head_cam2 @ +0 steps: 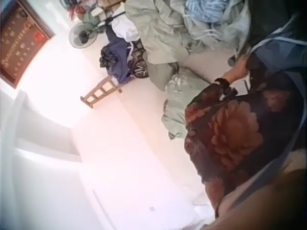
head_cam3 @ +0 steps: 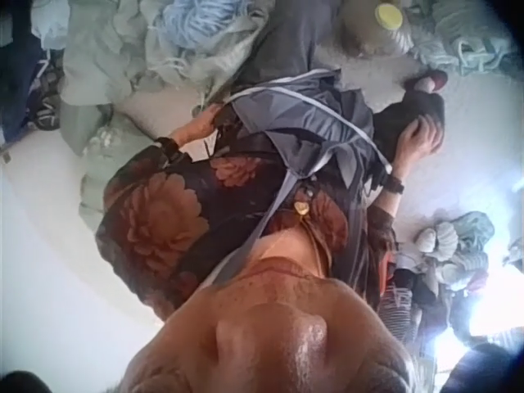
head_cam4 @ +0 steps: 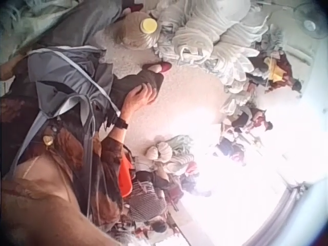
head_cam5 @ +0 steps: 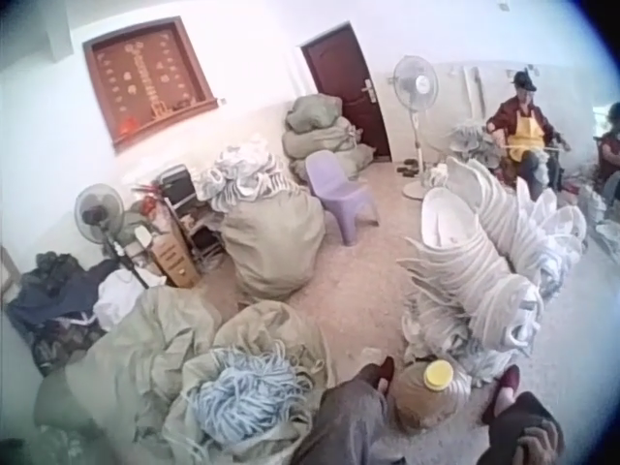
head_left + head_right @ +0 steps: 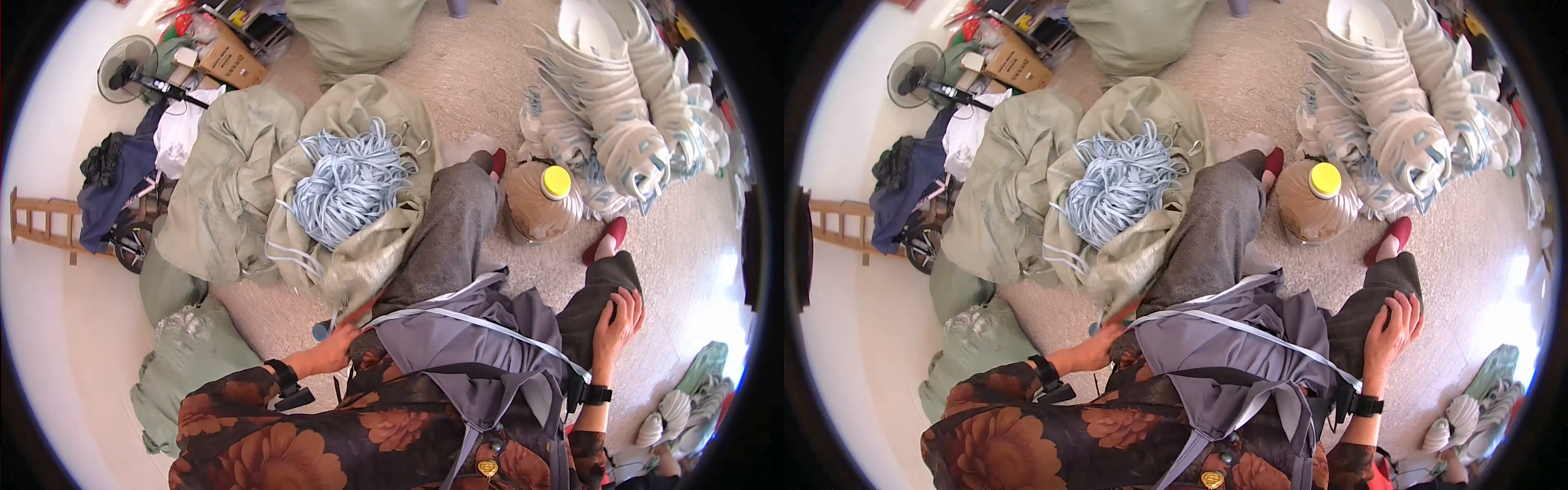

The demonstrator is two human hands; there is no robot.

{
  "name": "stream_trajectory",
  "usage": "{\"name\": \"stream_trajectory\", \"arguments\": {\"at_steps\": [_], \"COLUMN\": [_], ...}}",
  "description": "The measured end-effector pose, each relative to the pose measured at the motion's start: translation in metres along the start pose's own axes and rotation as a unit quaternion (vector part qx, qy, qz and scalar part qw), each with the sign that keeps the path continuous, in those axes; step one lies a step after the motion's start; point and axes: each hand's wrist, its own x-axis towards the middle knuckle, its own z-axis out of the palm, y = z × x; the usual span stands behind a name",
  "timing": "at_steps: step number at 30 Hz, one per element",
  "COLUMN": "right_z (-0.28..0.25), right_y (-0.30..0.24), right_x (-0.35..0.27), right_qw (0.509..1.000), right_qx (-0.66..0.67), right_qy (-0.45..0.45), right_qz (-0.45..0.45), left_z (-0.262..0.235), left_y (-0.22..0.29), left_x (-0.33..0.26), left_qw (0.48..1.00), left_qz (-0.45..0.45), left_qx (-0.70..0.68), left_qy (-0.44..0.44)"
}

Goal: Sorting and organizing bundles of shoe laces and stacking shoe components in a manufacturing environment.

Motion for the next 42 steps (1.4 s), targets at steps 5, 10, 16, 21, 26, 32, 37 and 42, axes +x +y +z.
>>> {"name": "stream_trajectory", "arguments": {"at_steps": [5, 10, 16, 21, 26, 32, 37, 42], "right_z": [0.007, 0.004, 0.012, 0.013, 0.013, 0.011, 0.018, 0.013], "right_y": [-0.011, -0.008, -0.023, -0.022, -0.018, -0.018, -0.023, -0.025], "right_x": [0.007, 0.002, 0.008, 0.003, 0.002, 0.002, 0.006, 0.008], "right_qw": [1.0, 0.998, 0.998, 0.996, 0.995, 0.993, 0.994, 0.995], "right_qx": [-0.019, -0.049, -0.05, -0.079, -0.086, -0.1, -0.095, -0.086], "right_qy": [-0.019, -0.025, -0.036, -0.043, -0.05, -0.044, -0.045, -0.031], "right_qz": [0.001, 0.008, 0.015, 0.023, 0.028, 0.036, 0.036, 0.038], "left_z": [-0.015, -0.13, -0.079, -0.033, -0.091, -0.132, -0.073, -0.13], "left_y": [-0.022, -0.067, -0.191, -0.14, -0.136, -0.268, -0.304, -0.251], "left_x": [0.013, 0.14, 0.208, 0.221, 0.191, 0.227, 0.247, 0.23], "left_qw": [0.897, 0.876, 0.895, 0.951, 0.992, 0.861, 0.908, 0.933], "left_qz": [-0.14, -0.096, -0.234, -0.233, -0.095, -0.199, -0.357, -0.296], "left_qx": [-0.348, -0.472, -0.376, 0.033, -0.076, -0.174, 0.006, -0.192], "left_qy": [-0.232, -0.03, 0.056, 0.198, -0.024, 0.434, 0.219, 0.067]}}
